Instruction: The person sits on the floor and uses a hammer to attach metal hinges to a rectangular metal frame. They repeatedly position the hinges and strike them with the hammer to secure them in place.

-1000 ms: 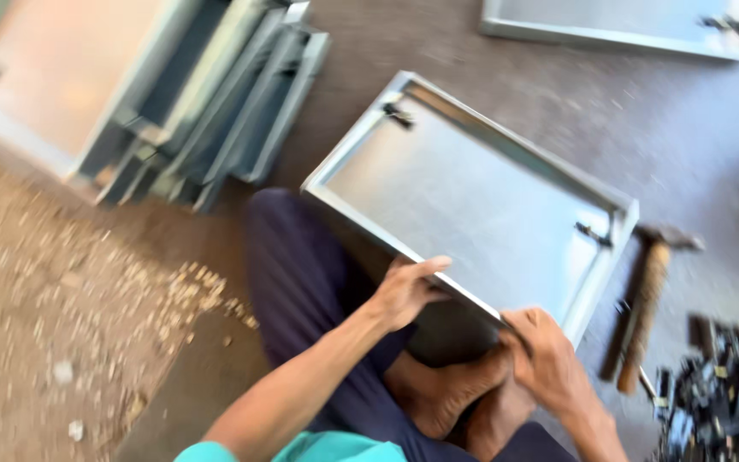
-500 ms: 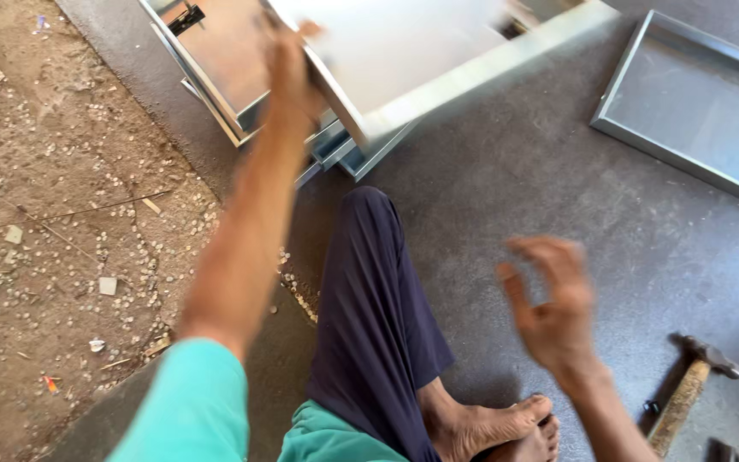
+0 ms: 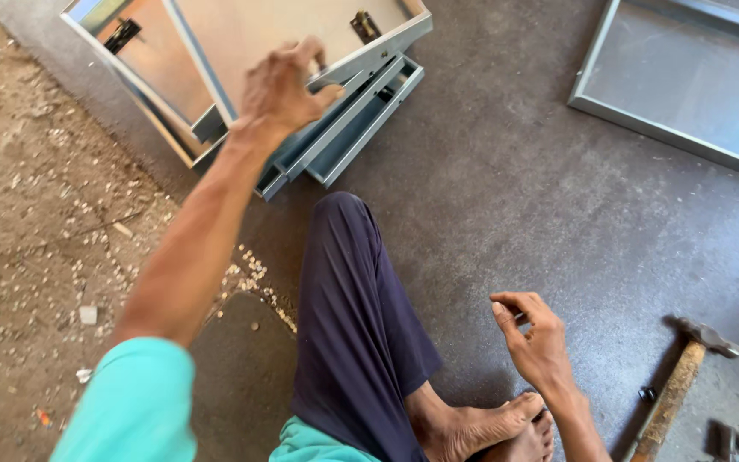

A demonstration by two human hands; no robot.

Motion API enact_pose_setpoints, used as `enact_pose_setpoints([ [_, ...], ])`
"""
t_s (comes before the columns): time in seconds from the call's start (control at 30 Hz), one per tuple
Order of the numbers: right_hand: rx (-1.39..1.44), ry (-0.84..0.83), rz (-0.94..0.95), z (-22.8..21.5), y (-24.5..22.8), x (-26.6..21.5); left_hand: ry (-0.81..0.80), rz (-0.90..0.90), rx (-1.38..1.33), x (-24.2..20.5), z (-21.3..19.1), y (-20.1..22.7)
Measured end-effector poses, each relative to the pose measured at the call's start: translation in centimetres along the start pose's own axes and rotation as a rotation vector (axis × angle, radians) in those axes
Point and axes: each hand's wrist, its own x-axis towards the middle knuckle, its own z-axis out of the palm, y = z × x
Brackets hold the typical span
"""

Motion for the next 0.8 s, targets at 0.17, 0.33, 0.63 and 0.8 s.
enact_pose_setpoints([
  [0.17,0.015,-0.014,0.023,0.6,2.5,-0.3,0.204,0.027,-0.099,-0.1,3.4,-0.4],
  [0.33,-0.016,0.098,0.005,-0.2,6.1,-0.9,0.518,0.113,0.094,5.4,5.1,-0.5],
  [0.63,-0.378,0.477,0.38,-3.9,16.6,-7.9,-0.144,0.558,-0.096,9.1,19.1,21.2],
  [0.8,-0.373,0.576,0.538,-5.4,17.9,-11.9,0.218,0.963,-0.056,15.3,35.1,34.1],
])
